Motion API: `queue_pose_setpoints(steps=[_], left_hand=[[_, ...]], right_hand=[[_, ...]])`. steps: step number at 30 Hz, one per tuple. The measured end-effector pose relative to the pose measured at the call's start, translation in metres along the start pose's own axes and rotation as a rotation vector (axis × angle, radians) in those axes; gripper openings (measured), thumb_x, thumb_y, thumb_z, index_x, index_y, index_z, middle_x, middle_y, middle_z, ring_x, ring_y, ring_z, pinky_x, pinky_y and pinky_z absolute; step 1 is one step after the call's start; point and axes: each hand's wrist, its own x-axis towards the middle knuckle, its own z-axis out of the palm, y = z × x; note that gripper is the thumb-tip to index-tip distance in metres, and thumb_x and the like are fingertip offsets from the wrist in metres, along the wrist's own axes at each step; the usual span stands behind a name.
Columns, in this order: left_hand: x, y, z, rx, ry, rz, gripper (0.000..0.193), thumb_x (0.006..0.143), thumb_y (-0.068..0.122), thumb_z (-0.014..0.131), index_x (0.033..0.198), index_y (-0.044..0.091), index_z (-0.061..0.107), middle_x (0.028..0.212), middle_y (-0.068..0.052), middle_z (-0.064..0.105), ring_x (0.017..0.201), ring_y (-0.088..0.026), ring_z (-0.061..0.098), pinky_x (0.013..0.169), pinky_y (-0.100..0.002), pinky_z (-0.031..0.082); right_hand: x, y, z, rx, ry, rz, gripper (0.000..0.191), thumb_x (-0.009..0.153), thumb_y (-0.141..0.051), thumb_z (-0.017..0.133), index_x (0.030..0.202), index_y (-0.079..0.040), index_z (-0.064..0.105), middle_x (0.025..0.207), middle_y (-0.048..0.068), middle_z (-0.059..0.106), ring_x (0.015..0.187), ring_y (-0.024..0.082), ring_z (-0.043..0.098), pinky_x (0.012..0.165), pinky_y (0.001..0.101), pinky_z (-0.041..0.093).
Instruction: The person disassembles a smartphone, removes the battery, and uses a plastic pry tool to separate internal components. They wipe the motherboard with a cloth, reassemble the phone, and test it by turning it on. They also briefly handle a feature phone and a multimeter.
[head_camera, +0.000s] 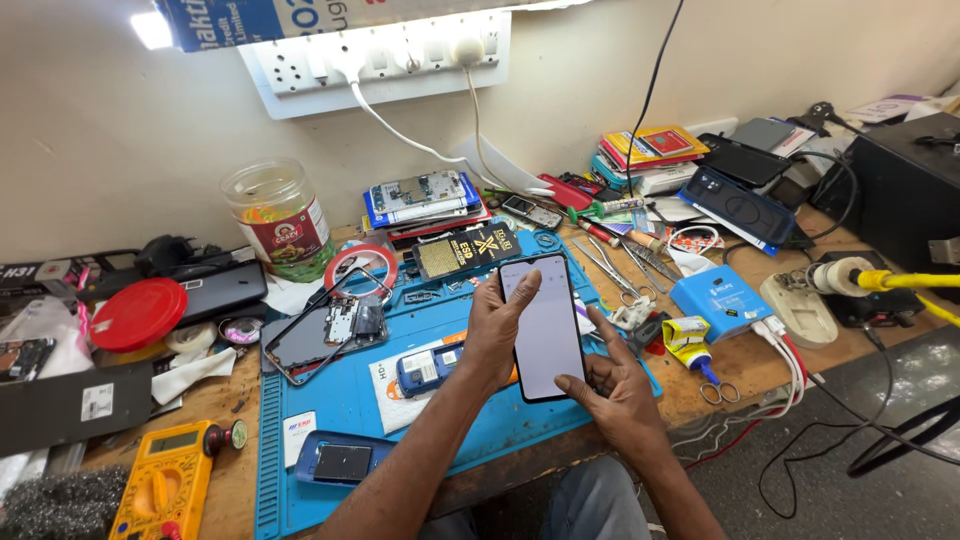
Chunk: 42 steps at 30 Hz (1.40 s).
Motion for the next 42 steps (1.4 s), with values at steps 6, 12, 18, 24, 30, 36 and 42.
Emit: queue_pose_setpoints(steps=[6, 12, 18, 24, 30, 36, 42], left_hand=[[-0.004, -0.004, 0.002, -0.039, -0.046, 0.037, 0.025, 0.098, 0.027, 0.072, 0.101, 0.003, 0.064, 0.086, -0.005, 0.072, 0.07, -0.009, 0.07, 0.058, -0.027, 0.062], [0.002, -0.004, 0.001, 0.049, -0.039, -0.02, 0.022, 0.095, 0.025, 0.075, 0.1, 0.006, 0.067, 0.083, -0.002, 0.071, 0.067, -0.006, 0.063, 0.054, -0.025, 0.056], [0.005, -0.004, -0.005, 0.117, -0.029, 0.063, 0.021, 0.093, 0.022, 0.076, 0.102, 0.005, 0.068, 0.082, -0.002, 0.073, 0.066, -0.006, 0.062, 0.052, -0.025, 0.051], [0.004, -0.002, -0.005, 0.124, -0.04, 0.064, 0.022, 0.092, 0.022, 0.076, 0.102, 0.005, 0.067, 0.083, -0.002, 0.073, 0.066, -0.005, 0.063, 0.052, -0.025, 0.052], [0.005, -0.004, -0.003, 0.165, -0.031, 0.041, 0.025, 0.089, 0.023, 0.078, 0.106, 0.008, 0.067, 0.09, -0.002, 0.076, 0.073, -0.006, 0.064, 0.063, -0.025, 0.055], [-0.001, 0.003, 0.0, 0.142, -0.07, 0.1, 0.046, 0.094, 0.025, 0.081, 0.124, -0.007, 0.065, 0.104, -0.015, 0.075, 0.087, -0.014, 0.067, 0.071, -0.031, 0.057], [-0.02, -0.007, 0.012, -0.178, -0.171, 0.1, 0.095, 0.091, 0.077, 0.04, 0.162, 0.027, 0.0, 0.161, 0.004, 0.037, 0.139, -0.014, 0.055, 0.109, -0.037, 0.054]], right_hand=[[0.003, 0.001, 0.003, -0.014, 0.049, -0.03, 0.073, 0.083, -0.003, 0.074, 0.149, -0.004, 0.044, 0.105, 0.015, 0.08, 0.096, 0.013, 0.074, 0.083, 0.0261, 0.058], [0.002, 0.005, -0.003, 0.035, 0.077, 0.013, 0.05, 0.085, -0.006, 0.074, 0.133, 0.005, 0.062, 0.105, 0.016, 0.081, 0.09, 0.014, 0.074, 0.079, 0.0275, 0.058], [0.001, 0.007, -0.002, -0.058, 0.114, 0.03, 0.051, 0.085, -0.008, 0.075, 0.133, 0.004, 0.062, 0.101, 0.014, 0.082, 0.088, 0.014, 0.076, 0.077, 0.0282, 0.06], [0.002, 0.009, -0.002, -0.025, 0.089, -0.018, 0.05, 0.085, -0.009, 0.075, 0.132, 0.006, 0.061, 0.101, 0.014, 0.082, 0.089, 0.014, 0.075, 0.078, 0.0277, 0.059], [0.0, 0.017, -0.007, -0.082, 0.145, -0.046, 0.05, 0.086, -0.009, 0.075, 0.133, 0.004, 0.061, 0.093, 0.016, 0.081, 0.085, 0.014, 0.075, 0.075, 0.0275, 0.06], [-0.007, -0.001, 0.002, -0.143, 0.196, -0.18, 0.044, 0.086, -0.011, 0.075, 0.127, 0.001, 0.064, 0.094, 0.008, 0.08, 0.085, 0.009, 0.074, 0.072, 0.0239, 0.057], [-0.001, -0.039, 0.022, -1.038, 0.34, -0.708, 0.037, 0.087, -0.016, 0.079, 0.124, -0.009, 0.074, 0.098, 0.007, 0.075, 0.089, 0.022, 0.071, 0.079, 0.0352, 0.055]])
